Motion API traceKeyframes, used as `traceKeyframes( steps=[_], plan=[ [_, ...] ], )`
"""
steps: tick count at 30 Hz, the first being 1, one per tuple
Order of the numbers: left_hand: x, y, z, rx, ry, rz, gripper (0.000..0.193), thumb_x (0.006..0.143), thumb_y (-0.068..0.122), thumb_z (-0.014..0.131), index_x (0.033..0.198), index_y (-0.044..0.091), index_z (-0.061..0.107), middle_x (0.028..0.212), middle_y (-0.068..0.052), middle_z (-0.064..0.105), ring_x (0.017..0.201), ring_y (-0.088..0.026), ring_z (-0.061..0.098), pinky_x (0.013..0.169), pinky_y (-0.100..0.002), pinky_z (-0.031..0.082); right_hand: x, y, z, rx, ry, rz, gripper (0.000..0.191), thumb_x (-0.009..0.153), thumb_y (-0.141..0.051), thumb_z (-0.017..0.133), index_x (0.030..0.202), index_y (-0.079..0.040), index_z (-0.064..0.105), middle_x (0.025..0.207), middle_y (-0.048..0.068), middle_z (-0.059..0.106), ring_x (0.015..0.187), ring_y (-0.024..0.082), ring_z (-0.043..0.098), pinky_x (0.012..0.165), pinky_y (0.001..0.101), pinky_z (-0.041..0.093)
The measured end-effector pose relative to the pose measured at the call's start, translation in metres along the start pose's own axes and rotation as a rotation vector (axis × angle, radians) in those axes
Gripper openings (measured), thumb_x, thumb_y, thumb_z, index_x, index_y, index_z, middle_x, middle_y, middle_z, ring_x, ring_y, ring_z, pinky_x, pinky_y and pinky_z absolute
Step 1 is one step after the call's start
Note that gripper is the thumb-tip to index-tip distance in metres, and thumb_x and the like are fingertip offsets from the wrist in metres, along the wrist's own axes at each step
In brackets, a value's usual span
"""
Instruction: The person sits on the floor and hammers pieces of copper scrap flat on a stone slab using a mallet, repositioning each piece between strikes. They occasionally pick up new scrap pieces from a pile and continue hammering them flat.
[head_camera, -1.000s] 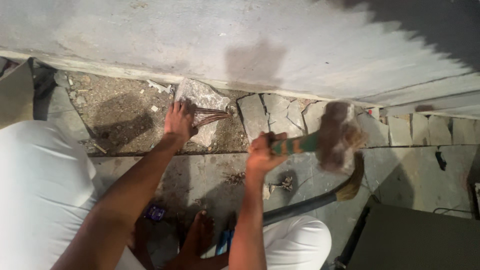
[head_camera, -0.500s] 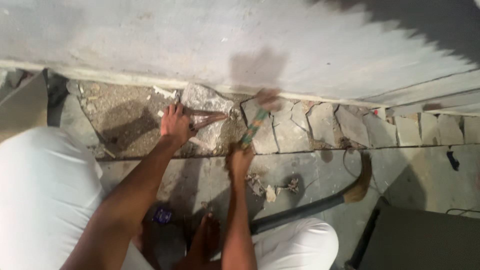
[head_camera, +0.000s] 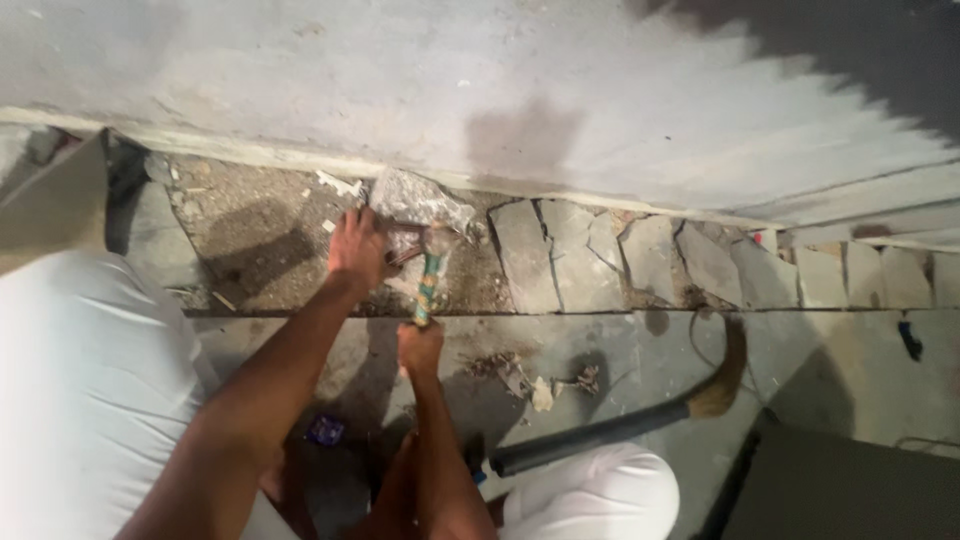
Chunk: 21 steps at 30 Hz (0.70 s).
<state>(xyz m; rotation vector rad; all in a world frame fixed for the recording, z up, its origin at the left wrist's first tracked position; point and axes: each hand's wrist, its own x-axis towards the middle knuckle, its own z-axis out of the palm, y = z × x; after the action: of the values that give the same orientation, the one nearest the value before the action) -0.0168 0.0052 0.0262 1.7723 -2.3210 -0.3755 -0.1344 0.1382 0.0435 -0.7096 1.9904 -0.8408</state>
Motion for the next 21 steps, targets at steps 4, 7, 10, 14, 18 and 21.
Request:
traceKeyframes(
  steps=[4,7,10,14,18,21],
  plan=[
    [-0.005,0.000,0.003,0.040,-0.099,-0.018,0.062,0.070,0.050,0.087,0.116,0.013,0.069,0.141,-0.012,0.053,0.135,-0.032,0.044,0.116,-0.045,0.035,0.007,-0.010,-0.012,0.131,-0.023,0.001,0.007,0.085,-0.005,0.066,0.081,-0.003,0.060,0.060,0.009,0.054,0.044,0.017,0.047,0.040,0.0362,0.036],
    [-0.003,0.001,0.005,-0.016,0.007,-0.002,0.081,0.064,0.047,0.087,0.132,0.012,0.061,0.134,-0.013,0.054,0.131,-0.033,0.045,0.111,-0.047,0.036,0.005,-0.055,-0.035,0.304,0.011,-0.364,0.013,0.083,0.000,0.071,0.083,-0.005,0.059,0.064,0.005,0.057,0.047,0.012,0.051,0.042,0.0327,0.038],
    [-0.003,0.003,0.009,-0.001,-0.051,-0.018,0.077,0.074,0.044,0.083,0.139,0.011,0.057,0.137,-0.012,0.055,0.134,-0.033,0.046,0.119,-0.046,0.033,-0.004,-0.092,-0.055,0.525,0.114,-0.490,0.016,0.085,0.003,0.072,0.090,-0.006,0.058,0.065,0.003,0.058,0.046,0.011,0.049,0.040,0.0292,0.036],
    [-0.009,0.001,0.009,0.107,0.017,0.020,0.099,0.072,0.056,0.080,0.147,0.001,0.044,0.141,-0.019,0.050,0.138,-0.036,0.040,0.121,-0.050,0.022,0.000,-0.090,-0.056,0.913,-0.028,-0.776,0.008,0.091,-0.007,0.062,0.093,-0.004,0.055,0.072,0.008,0.063,0.048,0.012,0.052,0.038,0.0260,0.042],
    [-0.016,-0.001,0.003,0.157,-0.046,0.033,0.102,0.081,0.062,0.073,0.151,-0.004,0.039,0.142,-0.022,0.050,0.140,-0.036,0.040,0.125,-0.050,0.018,0.021,-0.040,-0.019,0.715,0.080,-0.581,0.011,0.090,-0.011,0.060,0.086,0.000,0.058,0.064,0.009,0.056,0.042,0.016,0.049,0.036,0.0318,0.038],
    [-0.015,0.004,-0.003,0.200,-0.114,0.043,0.105,0.084,0.066,0.069,0.151,-0.006,0.035,0.140,-0.023,0.049,0.138,-0.037,0.040,0.123,-0.050,0.016,0.014,-0.010,0.002,0.144,-0.085,0.030,0.018,0.089,-0.013,0.058,0.081,0.003,0.060,0.057,0.010,0.051,0.039,0.019,0.047,0.035,0.0361,0.036]
  ],
)
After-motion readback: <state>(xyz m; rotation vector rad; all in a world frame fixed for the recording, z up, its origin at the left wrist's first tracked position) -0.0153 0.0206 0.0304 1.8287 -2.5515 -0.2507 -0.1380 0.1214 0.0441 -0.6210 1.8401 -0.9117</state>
